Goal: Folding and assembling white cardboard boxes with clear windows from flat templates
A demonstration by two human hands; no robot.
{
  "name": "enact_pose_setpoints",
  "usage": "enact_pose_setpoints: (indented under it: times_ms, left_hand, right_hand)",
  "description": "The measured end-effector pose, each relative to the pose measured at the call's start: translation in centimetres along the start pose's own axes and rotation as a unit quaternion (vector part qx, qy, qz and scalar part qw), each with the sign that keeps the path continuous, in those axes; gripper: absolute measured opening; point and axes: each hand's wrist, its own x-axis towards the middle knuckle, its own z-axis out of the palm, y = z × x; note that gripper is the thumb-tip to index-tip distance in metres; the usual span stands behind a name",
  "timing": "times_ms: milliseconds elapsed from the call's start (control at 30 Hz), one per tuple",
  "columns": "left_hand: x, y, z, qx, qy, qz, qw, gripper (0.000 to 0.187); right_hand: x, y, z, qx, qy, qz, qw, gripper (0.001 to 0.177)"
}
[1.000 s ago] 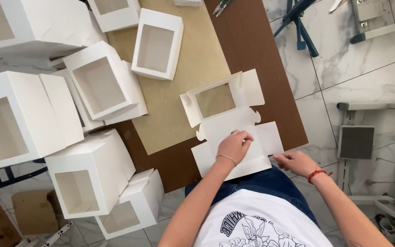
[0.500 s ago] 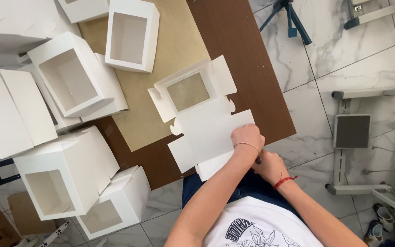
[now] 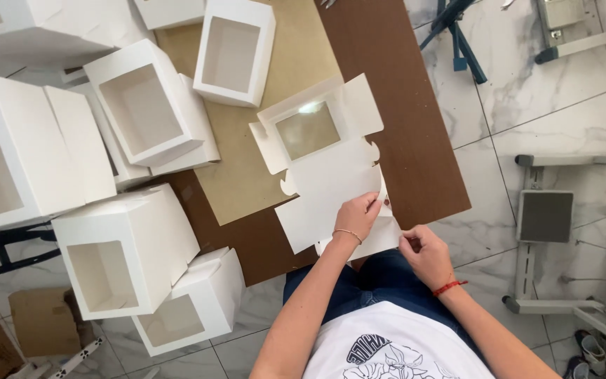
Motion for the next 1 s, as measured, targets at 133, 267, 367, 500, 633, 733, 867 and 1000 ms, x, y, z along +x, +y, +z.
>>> enact_pose_setpoints:
  times_ms: [133,267,367,500,633,733,867,1000]
  left_hand:
    - [-0.4,-0.7,0.4,0.005,-0.021,0.003,1.0,0.027]
    - [-0.8,-0.2,0.5,-0.005,-0.017,0.015,1.0,0.029]
    - [-1.4,0.4,-0.2,0.034,-0.029,0.034,0.998,0.032]
    - [-0.7,-0.6,0.3,0.128,-0.033,0.091,0.987,0.031]
    - [-1.3,0.7,-1.9,0.139,-0.028,0.112,0.983,0.039]
    - [-1.8,-0.5,-4.5,0.105,-0.065,0.105,0.987,0.038]
    - [-5.9,-1.4,-12.2,0.296,-0.004,0.116,0.948,0.062]
    - [-8.8,-2.4,-17.4,0.505,-0.08,0.108,0.853,0.097]
  right_hand:
    - [0.2,-1.3,-0.1,0.004,0.033,-0.033,0.999,0.003]
    - [1.3,-3.1,0.5,0.029,0.051,-0.043,0.997,0.002]
    - [2.2,-4.0,0.9,0.072,0.032,0.011,0.997,0.003]
    - [4.2,-4.0,1.5,0.045,-0.015,0.078,0.996,0.003]
    - [5.2,-2.7,2.1,-0.051,-0.004,0.053,0.997,0.005]
    - [4.4,-4.6,1.2,-0.062,0.001,0.023,0.998,0.007]
    - [2.2,-9.6,-0.1,-0.103,0.059,-0.173,0.978,0.009]
    - [0.7,-13.2,3.6,-0.061,-0.038,-0.36,0.93,0.012]
